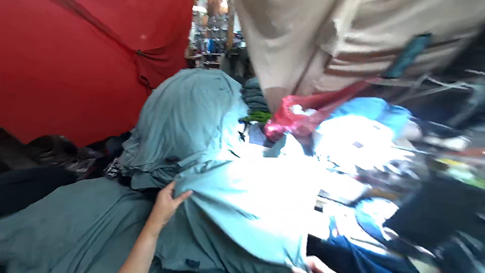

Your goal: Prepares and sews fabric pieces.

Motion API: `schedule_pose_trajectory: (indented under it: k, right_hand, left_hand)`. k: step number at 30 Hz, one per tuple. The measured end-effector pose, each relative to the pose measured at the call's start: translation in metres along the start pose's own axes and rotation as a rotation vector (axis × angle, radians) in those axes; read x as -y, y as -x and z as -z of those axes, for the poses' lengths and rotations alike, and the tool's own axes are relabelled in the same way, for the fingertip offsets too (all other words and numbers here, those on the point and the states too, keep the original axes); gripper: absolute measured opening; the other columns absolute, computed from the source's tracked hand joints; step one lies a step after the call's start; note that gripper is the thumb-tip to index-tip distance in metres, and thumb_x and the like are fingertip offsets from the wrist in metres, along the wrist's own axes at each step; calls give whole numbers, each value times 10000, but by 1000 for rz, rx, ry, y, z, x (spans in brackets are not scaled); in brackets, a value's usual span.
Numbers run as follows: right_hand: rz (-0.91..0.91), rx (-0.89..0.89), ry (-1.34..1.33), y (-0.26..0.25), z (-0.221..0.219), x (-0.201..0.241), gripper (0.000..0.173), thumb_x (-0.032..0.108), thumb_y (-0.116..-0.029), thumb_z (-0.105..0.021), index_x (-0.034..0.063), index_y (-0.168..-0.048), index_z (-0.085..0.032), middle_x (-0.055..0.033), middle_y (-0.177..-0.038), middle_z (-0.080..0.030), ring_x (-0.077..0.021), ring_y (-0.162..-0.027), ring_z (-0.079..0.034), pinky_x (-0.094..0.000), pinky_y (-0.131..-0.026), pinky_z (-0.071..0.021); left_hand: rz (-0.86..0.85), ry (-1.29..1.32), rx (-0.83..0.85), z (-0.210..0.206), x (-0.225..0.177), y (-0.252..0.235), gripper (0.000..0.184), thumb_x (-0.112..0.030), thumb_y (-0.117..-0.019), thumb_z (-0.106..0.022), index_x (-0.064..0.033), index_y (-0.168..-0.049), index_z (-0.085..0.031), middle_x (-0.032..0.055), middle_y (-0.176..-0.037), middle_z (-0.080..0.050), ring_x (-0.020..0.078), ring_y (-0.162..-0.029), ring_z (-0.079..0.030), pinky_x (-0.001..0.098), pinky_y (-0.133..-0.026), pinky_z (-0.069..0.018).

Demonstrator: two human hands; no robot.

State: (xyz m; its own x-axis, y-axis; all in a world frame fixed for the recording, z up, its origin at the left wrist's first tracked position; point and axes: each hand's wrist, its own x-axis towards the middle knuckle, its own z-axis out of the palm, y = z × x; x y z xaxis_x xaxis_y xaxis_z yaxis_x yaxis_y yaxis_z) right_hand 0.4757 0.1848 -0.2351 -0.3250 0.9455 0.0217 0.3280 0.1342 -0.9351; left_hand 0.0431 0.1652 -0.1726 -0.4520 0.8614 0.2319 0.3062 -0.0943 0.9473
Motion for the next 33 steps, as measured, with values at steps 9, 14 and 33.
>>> schedule_pose_trajectory:
  k: [9, 14, 33]
  right_hand:
    - [-132, -197, -198, 13, -10, -17, 161, 174, -849, -782, 39, -895, -705, 15, -746, -678, -49, -643, -638, -244, -629, -570]
    - [-145, -215, -38, 13, -13, -25, 262, 293, -829, -803, 64, -841, -676, 54, -685, -590, 3, -602, -526, -199, -587, -457]
    - [-136, -127, -402, 17, -10, -16, 70, 111, -926, -701, 49, -906, -729, 52, -743, -681, 3, -636, -603, -190, -621, -524]
  left_hand:
    - [-54, -145, -41, -17, -9, 4, 350, -112, -822, -801, 17, -1125, -683, 40, -991, -747, 38, -893, -713, 254, -835, -603]
    - [-52, -172, 14, -20, -22, 6, 361, -142, -815, -796, 22, -1115, -680, 42, -981, -740, 42, -889, -705, 259, -832, -595]
    - [-211, -203, 40, 53, -74, -36, 157, -183, -900, -634, -56, -990, -654, -86, -883, -680, -42, -757, -651, 149, -692, -564]
